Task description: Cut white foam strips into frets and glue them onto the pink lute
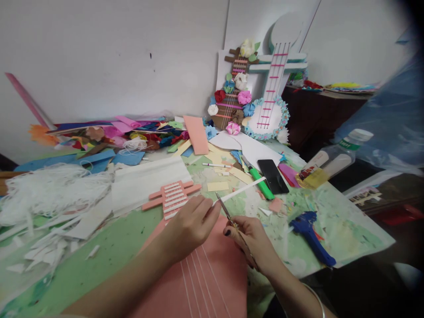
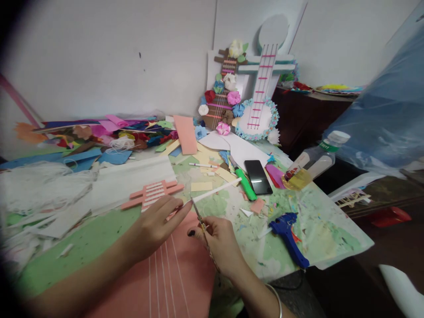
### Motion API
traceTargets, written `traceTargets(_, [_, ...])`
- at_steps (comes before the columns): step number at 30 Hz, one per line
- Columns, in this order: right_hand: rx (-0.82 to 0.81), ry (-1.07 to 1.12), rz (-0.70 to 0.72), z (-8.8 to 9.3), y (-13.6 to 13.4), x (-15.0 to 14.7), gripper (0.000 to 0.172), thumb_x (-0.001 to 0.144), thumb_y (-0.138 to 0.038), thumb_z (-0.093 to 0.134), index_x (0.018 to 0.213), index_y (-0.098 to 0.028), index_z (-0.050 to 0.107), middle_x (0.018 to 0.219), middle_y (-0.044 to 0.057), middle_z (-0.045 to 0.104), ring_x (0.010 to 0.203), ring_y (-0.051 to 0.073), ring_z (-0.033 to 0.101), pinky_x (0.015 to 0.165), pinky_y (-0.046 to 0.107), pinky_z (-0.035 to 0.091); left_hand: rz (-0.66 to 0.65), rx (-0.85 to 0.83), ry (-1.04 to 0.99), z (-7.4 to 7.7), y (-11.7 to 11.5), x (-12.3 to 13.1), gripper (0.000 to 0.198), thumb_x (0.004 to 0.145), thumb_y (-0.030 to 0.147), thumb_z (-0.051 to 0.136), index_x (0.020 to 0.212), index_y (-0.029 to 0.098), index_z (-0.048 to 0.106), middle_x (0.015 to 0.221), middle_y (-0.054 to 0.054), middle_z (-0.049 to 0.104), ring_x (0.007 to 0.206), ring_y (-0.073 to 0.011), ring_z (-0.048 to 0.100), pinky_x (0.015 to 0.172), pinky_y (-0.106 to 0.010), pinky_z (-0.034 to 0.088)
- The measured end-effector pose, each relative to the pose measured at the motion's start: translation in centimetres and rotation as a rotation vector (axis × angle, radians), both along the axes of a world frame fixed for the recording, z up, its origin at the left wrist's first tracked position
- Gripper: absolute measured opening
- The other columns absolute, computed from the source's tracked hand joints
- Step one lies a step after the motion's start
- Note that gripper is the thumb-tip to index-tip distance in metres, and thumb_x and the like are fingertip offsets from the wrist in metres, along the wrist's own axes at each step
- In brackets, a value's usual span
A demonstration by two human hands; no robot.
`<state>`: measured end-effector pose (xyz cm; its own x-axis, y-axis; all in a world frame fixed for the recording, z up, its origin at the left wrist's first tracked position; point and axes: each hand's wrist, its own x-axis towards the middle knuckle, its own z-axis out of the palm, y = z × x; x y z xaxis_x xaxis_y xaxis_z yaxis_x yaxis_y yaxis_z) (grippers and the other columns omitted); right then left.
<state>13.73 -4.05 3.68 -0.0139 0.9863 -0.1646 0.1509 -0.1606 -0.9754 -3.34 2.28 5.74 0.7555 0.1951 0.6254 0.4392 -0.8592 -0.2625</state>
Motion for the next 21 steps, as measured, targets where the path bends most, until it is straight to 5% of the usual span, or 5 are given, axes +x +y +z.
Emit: traceTargets(21, [-0.014, -0.161, 0.042, -0.40, -0.14, 0.29, 0.042, 0.075, -0.048, 0.060, 0.053, -0.019, 0.039, 0.043, -0.008, 0.028, 0.035, 0.004, 0.031, 0.033, 0.017, 0.020, -0.012, -0.002, 0.031, -0.41, 0.01, -0.13, 0.024, 0.087, 0.001, 0.038, 0.105, 0.004, 0.053, 0.075, -0.010, 0.059, 0.077, -0.0199, 0.057, 0.064, -0.035, 0.051])
